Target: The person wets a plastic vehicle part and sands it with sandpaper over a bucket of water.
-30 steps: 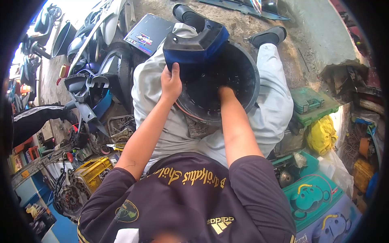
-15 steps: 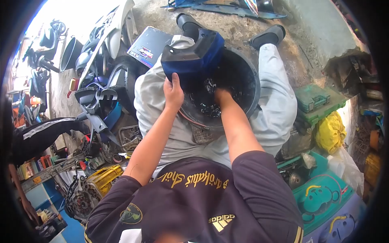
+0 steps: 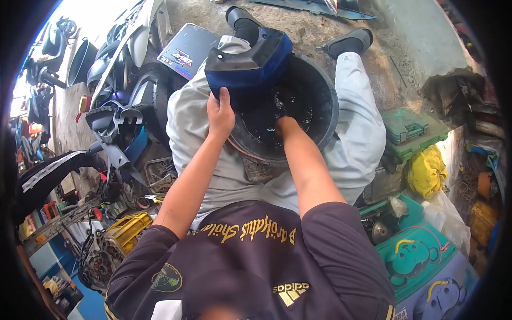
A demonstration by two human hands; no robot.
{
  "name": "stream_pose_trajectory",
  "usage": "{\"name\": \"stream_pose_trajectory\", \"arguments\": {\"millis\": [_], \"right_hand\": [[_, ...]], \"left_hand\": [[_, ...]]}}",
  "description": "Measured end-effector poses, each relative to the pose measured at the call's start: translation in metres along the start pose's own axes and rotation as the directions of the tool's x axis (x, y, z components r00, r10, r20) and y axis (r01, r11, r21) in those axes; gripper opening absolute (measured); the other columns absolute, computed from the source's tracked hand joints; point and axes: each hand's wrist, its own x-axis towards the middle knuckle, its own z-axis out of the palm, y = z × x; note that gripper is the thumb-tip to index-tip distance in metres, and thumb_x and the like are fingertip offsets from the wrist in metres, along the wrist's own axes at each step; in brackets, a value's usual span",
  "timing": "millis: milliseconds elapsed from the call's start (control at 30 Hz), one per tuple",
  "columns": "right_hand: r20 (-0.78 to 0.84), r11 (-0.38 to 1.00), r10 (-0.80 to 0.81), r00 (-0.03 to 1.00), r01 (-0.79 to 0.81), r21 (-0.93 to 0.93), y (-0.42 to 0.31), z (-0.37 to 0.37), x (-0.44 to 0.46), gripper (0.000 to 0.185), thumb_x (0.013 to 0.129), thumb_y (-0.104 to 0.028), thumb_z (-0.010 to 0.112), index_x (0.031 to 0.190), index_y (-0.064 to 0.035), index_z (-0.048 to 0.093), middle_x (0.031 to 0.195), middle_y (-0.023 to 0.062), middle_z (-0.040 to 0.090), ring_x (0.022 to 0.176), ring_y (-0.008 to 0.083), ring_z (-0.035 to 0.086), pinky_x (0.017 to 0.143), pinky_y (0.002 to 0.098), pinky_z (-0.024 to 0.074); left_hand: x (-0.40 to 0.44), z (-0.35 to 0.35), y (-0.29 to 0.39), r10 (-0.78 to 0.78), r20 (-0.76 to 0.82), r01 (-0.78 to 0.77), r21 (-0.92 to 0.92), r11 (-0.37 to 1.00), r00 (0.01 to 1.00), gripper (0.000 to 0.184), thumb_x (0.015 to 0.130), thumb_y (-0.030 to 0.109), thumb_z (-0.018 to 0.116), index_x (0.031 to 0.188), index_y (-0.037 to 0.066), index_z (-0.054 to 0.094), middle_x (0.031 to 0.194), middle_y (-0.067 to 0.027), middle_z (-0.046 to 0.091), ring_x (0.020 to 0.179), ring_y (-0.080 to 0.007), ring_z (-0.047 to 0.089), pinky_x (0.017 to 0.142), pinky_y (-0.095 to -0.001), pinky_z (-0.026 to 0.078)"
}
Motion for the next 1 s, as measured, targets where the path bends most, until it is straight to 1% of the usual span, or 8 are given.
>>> {"name": "stream_pose_trajectory", "arguments": {"millis": [267, 367, 400, 500, 600, 733, 833, 1000], "right_hand": [[-0.203, 0.979, -0.124, 0.971, 0.086, -0.185, 0.015, -0.002, 0.000, 0.043, 0.087, -0.021, 0.071, 0.126, -0.0029, 0.075, 0.126, 0.0247, 0.073, 0.119, 0.0402, 0.071, 0.099, 0.0480, 0.0579], [-0.530, 0.974, -0.224, 0.818, 0.174, -0.142, 0.009, -0.003, -0.072, 0.063, 0.085, -0.020, 0.074, 0.144, -0.0036, 0.061, 0.128, 0.0250, 0.072, 0.121, 0.0398, 0.070, 0.100, 0.0462, 0.0575], [-0.571, 0.963, -0.258, 0.779, 0.254, -0.089, 0.006, -0.005, -0.108, 0.079, 0.083, -0.014, 0.076, 0.156, -0.0053, 0.047, 0.131, 0.0255, 0.070, 0.126, 0.0391, 0.067, 0.102, 0.0455, 0.0561], [-0.654, 0.908, -0.251, 0.714, 0.408, 0.096, 0.025, -0.001, -0.154, 0.073, 0.085, -0.004, 0.072, 0.155, -0.0058, 0.049, 0.126, 0.0222, 0.073, 0.118, 0.0366, 0.071, 0.095, 0.0434, 0.0584], [-0.641, 0.506, -0.286, 0.712, 0.680, 0.530, 0.055, 0.007, -0.190, 0.075, 0.083, 0.011, 0.057, 0.154, -0.0092, 0.050, 0.112, 0.0081, 0.069, 0.095, 0.0211, 0.070, 0.079, 0.0336, 0.0582], [-0.700, -0.149, -0.253, 0.667, 0.688, 0.710, 0.077, 0.022, -0.201, 0.062, 0.087, 0.009, 0.052, 0.145, -0.0122, 0.057, 0.123, 0.0041, 0.067, 0.098, 0.0180, 0.068, 0.086, 0.0397, 0.0588], [-0.737, -0.273, -0.280, 0.616, 0.685, 0.676, 0.082, 0.023, -0.195, 0.054, 0.090, 0.004, 0.050, 0.141, -0.0125, 0.058, 0.122, 0.0037, 0.066, 0.100, 0.0177, 0.068, 0.088, 0.0448, 0.0592], [-0.701, -0.243, -0.284, 0.654, 0.658, 0.712, 0.073, 0.016, -0.190, 0.039, 0.100, -0.006, 0.045, 0.135, -0.0157, 0.059, 0.113, 0.0055, 0.067, 0.098, 0.0224, 0.069, 0.086, 0.0498, 0.0593]], "left_hand": [[0.004, 0.001, -0.013, 0.054, -0.025, -0.053, 0.034, 0.998, 0.998, 0.043, 0.112, 0.037, 0.056, 0.128, -0.003, 0.064, 0.108, -0.0137, 0.075, 0.098, -0.0203, 0.065, 0.093, -0.0336, 0.050], [0.004, 0.000, -0.013, 0.053, -0.034, -0.050, 0.090, 0.995, 0.998, 0.041, 0.111, 0.037, 0.057, 0.121, -0.002, 0.065, 0.099, -0.0149, 0.074, 0.090, -0.0231, 0.066, 0.087, -0.0365, 0.051], [0.004, 0.000, -0.011, 0.047, -0.032, -0.043, 0.114, 0.993, 0.998, 0.041, 0.111, 0.038, 0.057, 0.118, -0.002, 0.065, 0.097, -0.0151, 0.074, 0.087, -0.0242, 0.066, 0.085, -0.0376, 0.051], [0.005, 0.003, -0.006, 0.105, -0.066, -0.095, 0.140, 0.986, 0.992, 0.041, 0.111, 0.038, 0.056, 0.112, -0.002, 0.064, 0.090, -0.0149, 0.072, 0.081, -0.0272, 0.064, 0.082, -0.0393, 0.051], [0.005, 0.003, -0.003, 0.086, -0.075, -0.073, 0.155, 0.985, 0.994, 0.044, 0.111, 0.040, 0.056, 0.119, -0.002, 0.065, 0.099, -0.0179, 0.075, 0.089, -0.0309, 0.068, 0.086, -0.0400, 0.052], [0.007, 0.008, -0.008, 0.120, -0.091, -0.107, 0.135, 0.985, 0.989, 0.048, 0.112, 0.041, 0.055, 0.128, -0.004, 0.064, 0.113, -0.0190, 0.075, 0.104, -0.0283, 0.070, 0.095, -0.0391, 0.051], [0.008, 0.008, -0.013, 0.131, -0.087, -0.119, 0.135, 0.984, 0.988, 0.047, 0.112, 0.039, 0.055, 0.131, -0.004, 0.063, 0.117, -0.0177, 0.075, 0.109, -0.0248, 0.068, 0.099, -0.0376, 0.050], [0.012, 0.009, -0.019, 0.157, -0.101, -0.142, 0.144, 0.979, 0.982, 0.052, 0.112, 0.044, 0.053, 0.130, -0.005, 0.061, 0.113, -0.0200, 0.075, 0.105, -0.0310, 0.070, 0.096, -0.0402, 0.052]]}}
